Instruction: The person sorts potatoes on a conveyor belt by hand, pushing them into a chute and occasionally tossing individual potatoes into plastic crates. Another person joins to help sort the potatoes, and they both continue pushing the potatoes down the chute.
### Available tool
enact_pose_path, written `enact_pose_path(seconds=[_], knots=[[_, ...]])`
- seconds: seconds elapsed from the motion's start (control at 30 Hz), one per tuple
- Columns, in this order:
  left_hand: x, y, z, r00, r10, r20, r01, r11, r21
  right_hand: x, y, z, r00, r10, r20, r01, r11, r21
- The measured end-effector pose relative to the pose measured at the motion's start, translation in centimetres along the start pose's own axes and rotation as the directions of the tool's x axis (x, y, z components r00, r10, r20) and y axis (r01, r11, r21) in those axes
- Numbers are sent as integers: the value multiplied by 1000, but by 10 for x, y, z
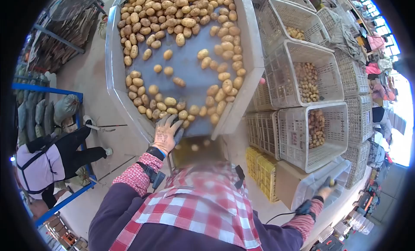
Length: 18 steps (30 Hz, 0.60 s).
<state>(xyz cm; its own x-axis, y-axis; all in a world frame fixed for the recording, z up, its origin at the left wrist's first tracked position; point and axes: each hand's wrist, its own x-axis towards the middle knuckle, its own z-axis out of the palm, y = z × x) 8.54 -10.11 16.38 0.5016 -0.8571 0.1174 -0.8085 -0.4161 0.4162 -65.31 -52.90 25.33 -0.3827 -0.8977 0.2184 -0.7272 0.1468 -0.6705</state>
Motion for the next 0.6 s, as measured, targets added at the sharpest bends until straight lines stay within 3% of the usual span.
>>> enact_pose_path(seconds=[0.03, 0.1, 0.13, 0.17, 0.2, 0.23, 0.27, 0.3, 0.33, 0.37, 0.4, 0.43, 0.5, 0.57, 0.6], knots=[[3, -1, 0, 998, -47, -43, 49, 996, 72, 1, -2, -13, 983, 182, 6, -180, 976, -124], [17, -9, -2, 981, -123, -150, 153, 965, 211, -31, -83, 1, 990, 123, 74, -130, 987, 90], [26, -14, -3, 967, -148, -205, 202, 940, 273, -40, -114, 34, 990, -28, 138, 16, 996, 89], [41, -21, -6, 927, -270, -260, 329, 917, 224, -45, -148, 72, 964, -177, 198, 160, 982, 96], [56, -29, -9, 870, -385, -309, 448, 879, 167, -62, -179, 118, 877, -412, 247, 412, 910, 52], [65, -32, -11, 797, -492, -351, 554, 826, 100, -105, -243, 161, 776, -560, 289, 567, 821, 68], [67, -30, -11, 855, -452, -255, 502, 845, 184, -146, -307, 196, 693, -627, 357, 563, 779, 276], [68, -27, -8, 898, -413, -149, 438, 860, 259, -191, -367, 217, 621, -715, 322, 706, 688, 166], [68, -25, -3, 926, -376, -41, 368, 871, 325, -214, -401, 248, 375, -908, 187, 871, 414, 266], [57, -22, 6, 957, -291, 3, 270, 891, 364, -245, -435, 272, 406, -868, 285, 731, 496, 468], [49, -10, 6, 957, -280, 74, 241, 912, 332, -266, -458, 297, 381, -864, 329, 599, 501, 624], [39, 1, 4, 953, -269, 138, 218, 928, 302, -289, -479, 319, 268, -858, 439, 625, 501, 598], [15, -4, 12, 909, -240, 342, 257, 966, -6, -327, -486, 394, 229, -834, 501, 723, 491, 486], [-2, -6, 4, 948, -77, 310, 84, 996, -11, -380, -452, 447, 372, -783, 499, 911, 410, -36], [3, 9, -18, 974, -22, 225, 6, 997, 71, -399, -467, 419, 340, -730, 592, 906, 424, 2]])
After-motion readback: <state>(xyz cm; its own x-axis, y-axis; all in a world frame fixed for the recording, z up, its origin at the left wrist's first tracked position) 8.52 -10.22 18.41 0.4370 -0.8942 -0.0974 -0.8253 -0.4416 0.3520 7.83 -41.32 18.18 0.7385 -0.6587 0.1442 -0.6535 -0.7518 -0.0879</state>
